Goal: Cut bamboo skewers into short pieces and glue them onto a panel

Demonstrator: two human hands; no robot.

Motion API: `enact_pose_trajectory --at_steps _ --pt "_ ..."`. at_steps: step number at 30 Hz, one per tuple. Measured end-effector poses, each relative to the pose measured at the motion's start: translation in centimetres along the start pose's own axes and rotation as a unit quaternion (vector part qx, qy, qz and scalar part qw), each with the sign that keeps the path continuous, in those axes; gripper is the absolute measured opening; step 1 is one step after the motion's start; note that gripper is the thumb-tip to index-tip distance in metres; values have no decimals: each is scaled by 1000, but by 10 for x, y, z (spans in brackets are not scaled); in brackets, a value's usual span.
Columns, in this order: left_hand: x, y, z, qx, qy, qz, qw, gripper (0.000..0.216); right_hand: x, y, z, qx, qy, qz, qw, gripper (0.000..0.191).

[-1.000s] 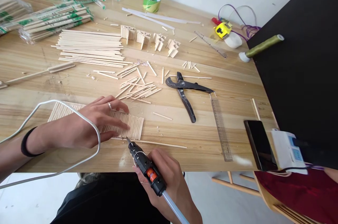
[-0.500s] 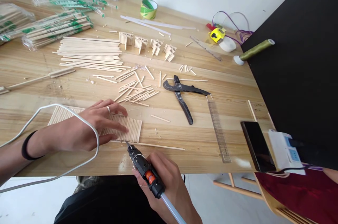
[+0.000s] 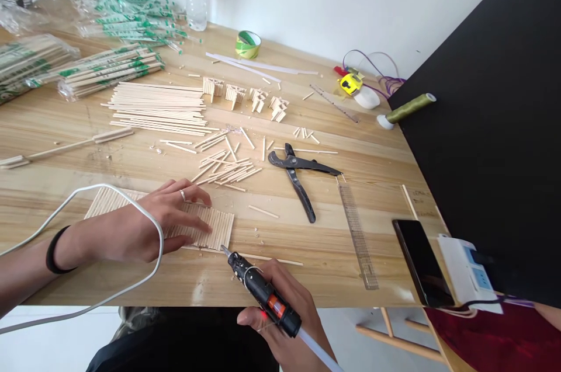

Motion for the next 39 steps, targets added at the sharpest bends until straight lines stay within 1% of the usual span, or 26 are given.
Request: enact_pose_trajectory --at_steps 4,5,7,8,9,10,13,15,17,20,24,29,31,33,35,37,39 --pt "-2 1 2 -7 5 -9 1000 22 -19 7 7 -26 41 -28 998 25" --pt "-2 1 3 -10 8 -11 1000 20 -23 9 9 -41 51 -26 997 25" --pt "-2 1 4 -11 18 -14 1000 17 -27 12 16 -93 62 -19 994 30" --pt "-2 2 4 -11 22 -14 1000 16 -28 13 19 -123 61 -20 990 33" --pt "-2 2 4 -11 24 -14 1000 15 -27 12 21 -138 56 -21 989 34" --pt "-2 2 4 -12 24 -14 1000 14 -24 10 21 -135 46 -23 990 32" --pt "-2 1 5 -16 22 -18 999 13 -10 -1 15 -62 16 -20 998 32" --pt "-2 2 5 -17 25 -18 999 13 -1 -7 14 -42 11 -19 999 33" --pt "-2 2 5 -18 28 -17 999 12 3 -10 15 -49 10 -11 999 34" --pt "-3 2 6 -27 23 -19 999 13 3 -10 17 -71 9 -5 997 38" --pt "-3 2 8 -43 18 -16 999 13 -3 -8 23 -109 -8 -48 993 37" --pt "-3 1 10 -45 18 -6 999 18 -11 -6 28 -112 -28 -70 991 35" --pt "-3 0 10 -44 18 -8 999 21 -20 -2 23 -112 -20 -66 991 35" --pt "-2 0 9 -50 13 -12 999 20 -30 5 15 -119 3 -45 992 37" --pt "0 0 8 -65 7 -19 998 19 -38 11 7 -136 30 -17 990 46" --pt "1 0 8 -80 4 -27 996 17 -43 13 -3 -131 46 1 990 50" --pt "3 1 7 -85 1 -31 996 16 -41 12 -9 -122 55 8 991 47"
Point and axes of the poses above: each hand's wrist, its own y-axis away from the middle knuckle, its own z-axis out of the back of the hand, x = y × z, the point moved 6 cm from there along -y, towards the middle knuckle, and after that the axes turned 4 degrees about -z, right-handed, at the moved point
